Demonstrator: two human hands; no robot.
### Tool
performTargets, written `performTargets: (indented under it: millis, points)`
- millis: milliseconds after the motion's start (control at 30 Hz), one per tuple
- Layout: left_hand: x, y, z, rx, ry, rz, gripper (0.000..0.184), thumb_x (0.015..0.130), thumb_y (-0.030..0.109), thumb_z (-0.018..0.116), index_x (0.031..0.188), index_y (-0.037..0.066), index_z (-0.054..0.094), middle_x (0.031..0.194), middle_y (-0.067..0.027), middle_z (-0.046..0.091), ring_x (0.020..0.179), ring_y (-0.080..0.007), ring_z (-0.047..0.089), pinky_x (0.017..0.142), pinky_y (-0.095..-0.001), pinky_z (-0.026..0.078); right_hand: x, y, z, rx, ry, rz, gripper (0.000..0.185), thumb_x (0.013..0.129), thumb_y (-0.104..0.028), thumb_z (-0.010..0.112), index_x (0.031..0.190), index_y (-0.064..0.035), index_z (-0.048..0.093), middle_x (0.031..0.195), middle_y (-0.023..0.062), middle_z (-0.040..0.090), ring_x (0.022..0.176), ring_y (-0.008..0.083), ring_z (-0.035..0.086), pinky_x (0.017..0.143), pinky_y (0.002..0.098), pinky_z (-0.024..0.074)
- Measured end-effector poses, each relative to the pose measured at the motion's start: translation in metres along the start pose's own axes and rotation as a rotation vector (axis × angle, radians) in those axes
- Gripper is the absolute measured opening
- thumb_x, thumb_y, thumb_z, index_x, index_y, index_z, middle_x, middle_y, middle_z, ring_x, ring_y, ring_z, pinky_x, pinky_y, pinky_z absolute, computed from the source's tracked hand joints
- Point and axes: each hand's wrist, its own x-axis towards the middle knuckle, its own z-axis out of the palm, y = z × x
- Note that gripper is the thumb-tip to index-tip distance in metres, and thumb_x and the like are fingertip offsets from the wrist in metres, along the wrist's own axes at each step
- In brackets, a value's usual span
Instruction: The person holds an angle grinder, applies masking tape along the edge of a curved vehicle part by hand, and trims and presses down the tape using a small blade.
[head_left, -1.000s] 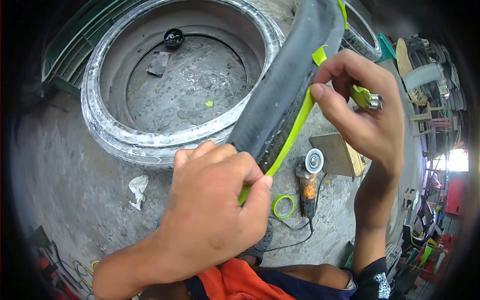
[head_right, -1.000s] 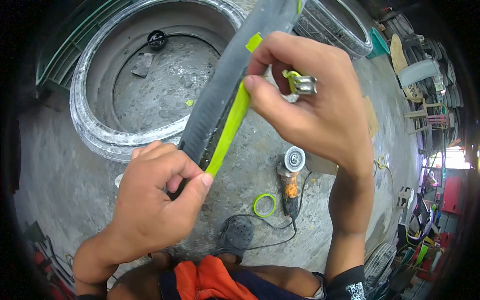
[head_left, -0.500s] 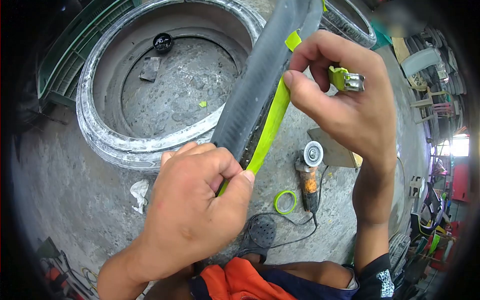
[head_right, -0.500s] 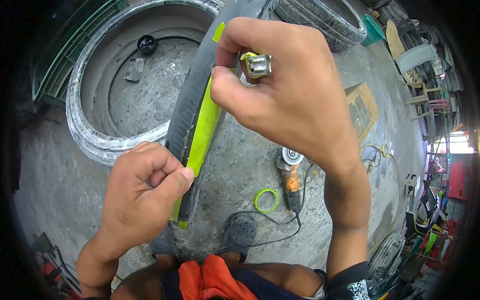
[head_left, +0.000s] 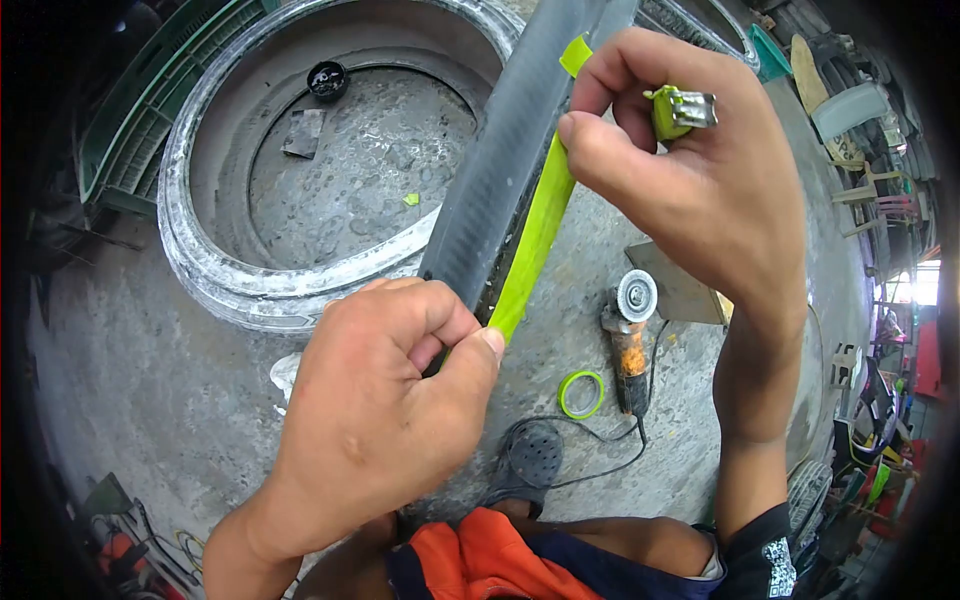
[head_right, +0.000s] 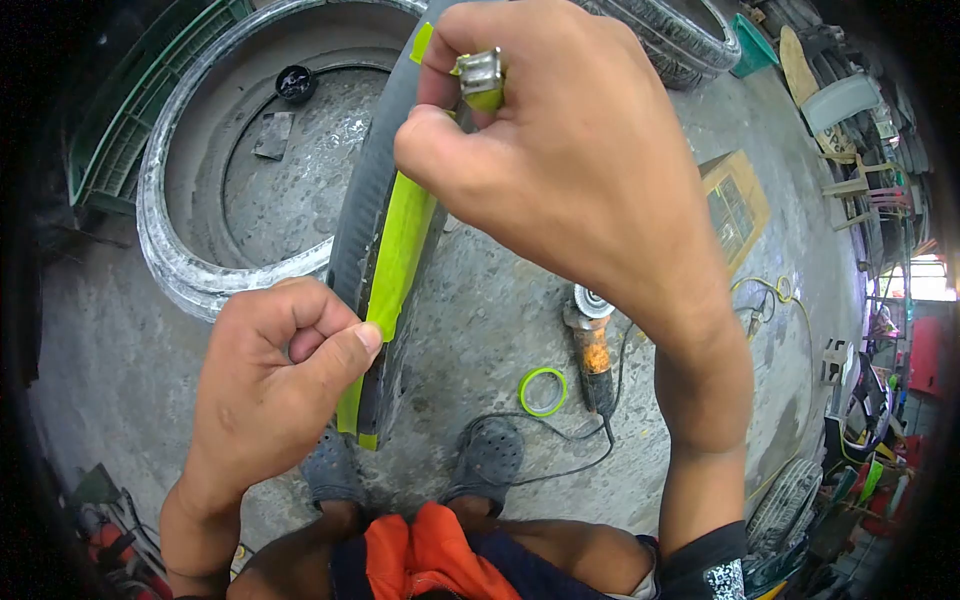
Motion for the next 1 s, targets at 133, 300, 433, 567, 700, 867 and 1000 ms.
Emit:
performTargets:
  millis: [133,300,433,567,700,867,1000]
  points:
    - [0.0,0.0,-0.001,0.013,0.002,0.01,0.017,0.088,0.009,0.07,0.075,0.0,0.064,0.06,0.0072,0.047,0.057,-0.0014,0.04,0.05,-0.0241,0.032,-0.001,-0.003,0.001,-0.113,0.034,-0.02,0.015,0.082,-0.014,0.069,0.081,-0.0005,0.063,0.061,-0.0061,0.044,0.059,0.0021,0.041,0.053,0.0234,0.0304]
    - [0.001,0.003,-0.001,0.009,0.002,0.006,0.017,0.088,0.008,0.07,0.074,0.0,0.063,0.059,0.0078,0.045,0.056,-0.001,0.039,0.05,-0.0237,0.031,-0.001,-0.009,-0.002,-0.112,0.05,-0.001,0.016,0.079,-0.015,0.07,0.076,-0.0028,0.059,0.061,-0.0062,0.043,0.059,0.0024,0.04,0.053,0.0236,0.0302]
    - [0.001,0.002,-0.001,-0.018,-0.013,-0.027,0.018,0.088,0.009,0.07,0.073,0.001,0.062,0.059,0.0082,0.045,0.056,-0.0006,0.039,0.05,-0.0235,0.031,-0.005,-0.024,0.001,-0.23,0.088,-0.133,0.011,0.078,-0.011,0.067,0.079,0.0006,0.067,0.065,0.0123,0.064,0.06,0.0197,0.063,0.059,0.0323,0.0497]
    - [0.001,0.003,-0.001,-0.005,-0.011,-0.031,0.019,0.088,0.009,0.069,0.073,0.001,0.062,0.059,0.0085,0.044,0.055,-0.0004,0.038,0.049,-0.0237,0.03,-0.001,-0.029,-0.004,-0.17,0.088,-0.123,0.012,0.076,-0.011,0.066,0.076,0.0011,0.067,0.062,0.0121,0.064,0.058,0.0179,0.062,0.057,0.0306,0.0494]
    - [0.001,0.004,0.0,0.021,0.004,-0.039,0.02,0.088,0.009,0.068,0.072,0.0,0.061,0.058,0.0084,0.044,0.055,-0.0005,0.038,0.049,-0.0241,0.03,-0.003,-0.028,-0.001,-0.102,0.078,-0.093,0.013,0.075,-0.011,0.067,0.076,0.0013,0.067,0.062,0.0113,0.063,0.059,0.0179,0.062,0.057,0.03,0.0489]
    - [0.001,0.003,0.003,0.074,0.056,0.0,0.021,0.088,0.008,0.068,0.07,0.0,0.06,0.058,0.0077,0.045,0.054,-0.0008,0.038,0.048,-0.0245,0.03,-0.006,-0.024,0.015,-0.29,0.243,-0.136,0.011,0.075,-0.01,0.068,0.074,0.0013,0.065,0.06,0.0077,0.06,0.056,0.0133,0.058,0.054,0.0282,0.0453]
    - [0.0,-0.002,0.007,0.091,0.089,0.026,0.021,0.088,0.008,0.069,0.07,0.0,0.061,0.057,0.0066,0.048,0.054,-0.001,0.04,0.048,-0.0244,0.032,-0.007,-0.02,0.006,-0.303,0.205,-0.176,0.011,0.075,-0.01,0.068,0.078,0.0003,0.064,0.058,0.0048,0.057,0.055,0.0092,0.054,0.053,0.0272,0.0433]
